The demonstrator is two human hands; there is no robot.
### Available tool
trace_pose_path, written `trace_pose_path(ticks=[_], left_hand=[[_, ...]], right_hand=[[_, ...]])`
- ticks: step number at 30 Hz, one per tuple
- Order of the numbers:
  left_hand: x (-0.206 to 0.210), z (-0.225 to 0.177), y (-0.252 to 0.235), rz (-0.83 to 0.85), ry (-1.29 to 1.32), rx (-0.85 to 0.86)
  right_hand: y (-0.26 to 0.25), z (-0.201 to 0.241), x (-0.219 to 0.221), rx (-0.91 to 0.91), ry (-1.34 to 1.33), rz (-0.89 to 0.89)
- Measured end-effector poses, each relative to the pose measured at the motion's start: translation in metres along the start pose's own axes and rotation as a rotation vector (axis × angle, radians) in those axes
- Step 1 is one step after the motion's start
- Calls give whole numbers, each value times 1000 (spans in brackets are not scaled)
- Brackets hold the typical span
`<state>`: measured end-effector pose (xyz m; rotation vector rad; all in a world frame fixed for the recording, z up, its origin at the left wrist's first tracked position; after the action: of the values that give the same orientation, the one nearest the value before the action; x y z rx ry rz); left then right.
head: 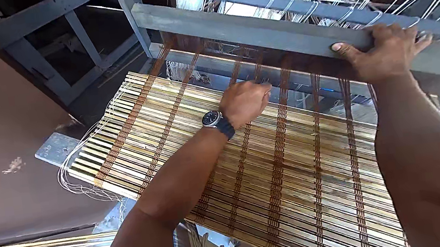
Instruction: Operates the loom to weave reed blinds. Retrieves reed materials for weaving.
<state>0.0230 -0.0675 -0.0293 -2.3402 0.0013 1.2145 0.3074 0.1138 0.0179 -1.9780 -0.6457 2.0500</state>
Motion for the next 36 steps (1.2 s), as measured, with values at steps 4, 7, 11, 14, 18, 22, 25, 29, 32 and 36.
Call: trace_pose_path(ticks=[4, 7, 11, 14, 18, 22, 25, 29, 32, 36], left_hand=[[-6, -4, -1, 11, -6, -22], [-5, -6, 1, 21, -3, -24], [-22, -20, 9, 89, 27, -58], [-22, -20, 5, 80, 31, -65], [-28, -22, 0, -28, 71, 14], [-60, -48, 4, -126, 112, 67], [-102, -67, 26, -253, 182, 47], [-156, -83, 102, -431, 197, 72], [-191, -77, 199, -453, 449, 226], [-218, -13, 363, -681, 699, -176]], right_hand=[[-2, 3, -2, -9, 57, 42], [7, 9, -9, 36, 95, 127], [53, 25, -26, -37, 46, 101], [122, 53, -54, -194, -84, 55], [221, 98, -76, -412, -163, 66], [277, 122, -51, -572, -280, 4], [281, 121, -54, -643, -364, -60], [278, 105, -54, -590, -437, -18], [273, 95, -43, -543, -590, 54], [269, 94, -44, -464, -818, 130]])
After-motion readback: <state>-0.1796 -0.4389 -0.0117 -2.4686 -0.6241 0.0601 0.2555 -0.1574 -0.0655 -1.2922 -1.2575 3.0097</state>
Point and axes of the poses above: each hand's wrist, its own y-axis away from the middle knuckle, its own x-axis out of the palm, z = x × y, the point moved 2 cm from there along -y, towards the middle knuckle, and after that the axes turned 14 degrees about y, right-handed, at the moved point
